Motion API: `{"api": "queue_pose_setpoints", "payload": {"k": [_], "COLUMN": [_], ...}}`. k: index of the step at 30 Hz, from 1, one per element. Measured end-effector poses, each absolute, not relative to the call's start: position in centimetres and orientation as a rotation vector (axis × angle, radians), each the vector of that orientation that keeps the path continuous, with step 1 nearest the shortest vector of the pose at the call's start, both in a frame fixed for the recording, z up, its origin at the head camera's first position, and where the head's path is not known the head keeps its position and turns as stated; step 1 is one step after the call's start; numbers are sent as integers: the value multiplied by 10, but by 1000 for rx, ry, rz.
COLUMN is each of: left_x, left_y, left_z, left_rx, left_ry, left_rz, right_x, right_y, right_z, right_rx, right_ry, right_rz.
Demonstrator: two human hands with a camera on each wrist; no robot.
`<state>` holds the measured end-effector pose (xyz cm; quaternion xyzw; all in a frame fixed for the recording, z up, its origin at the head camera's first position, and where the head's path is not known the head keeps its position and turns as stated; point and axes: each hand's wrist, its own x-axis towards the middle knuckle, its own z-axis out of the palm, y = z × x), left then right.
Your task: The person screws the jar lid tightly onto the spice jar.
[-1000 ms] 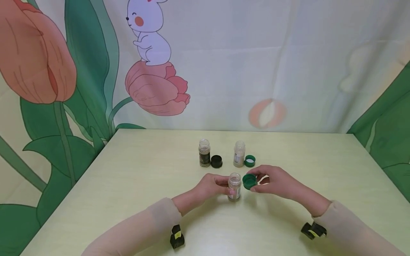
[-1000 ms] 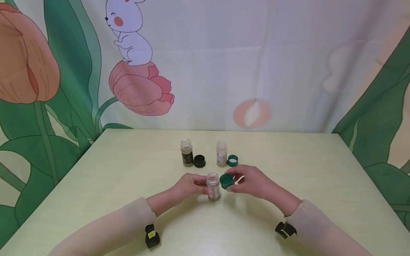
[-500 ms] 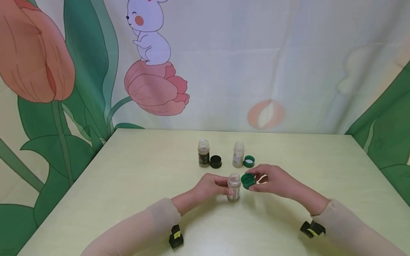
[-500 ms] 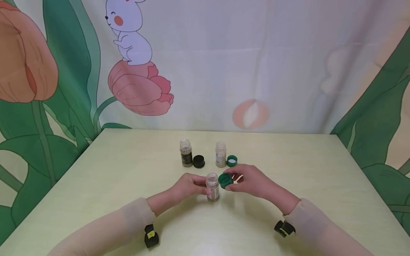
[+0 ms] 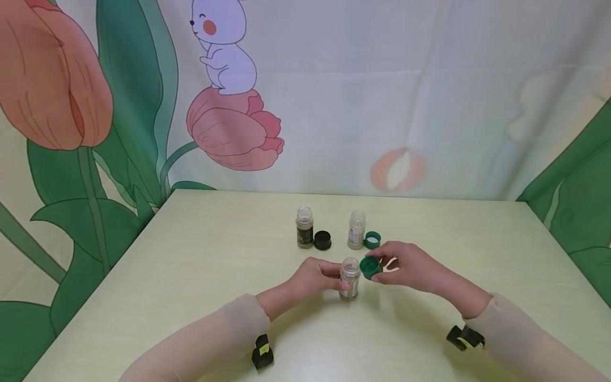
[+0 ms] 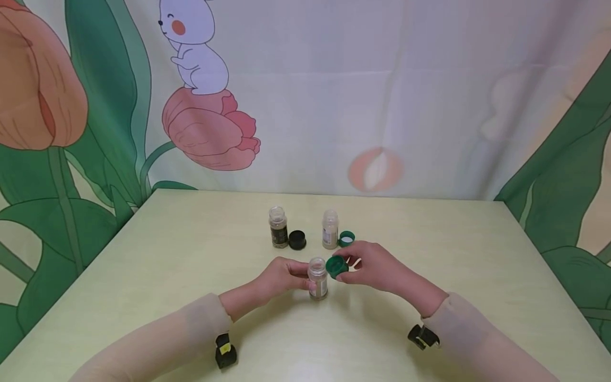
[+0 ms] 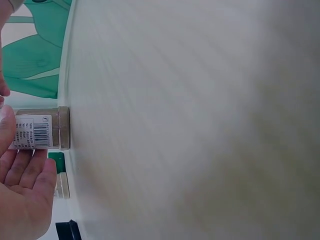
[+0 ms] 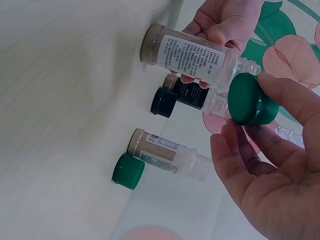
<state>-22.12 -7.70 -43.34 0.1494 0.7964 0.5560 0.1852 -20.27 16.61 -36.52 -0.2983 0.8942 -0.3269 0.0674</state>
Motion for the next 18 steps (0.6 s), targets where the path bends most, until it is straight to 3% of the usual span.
{"api": "queue_pose_setpoints", "payload": {"k": [18], "left_x": [-222], "left_y": [-77], "left_z": [-430], "left_rx": [394], "left_ry": [2273], "left_rz": [1531], "right_x": [-206], "right_y": [160], "right_z": [-356], "right_rx": [-897], "right_ry": [2682], "right_rz": [-922]}}
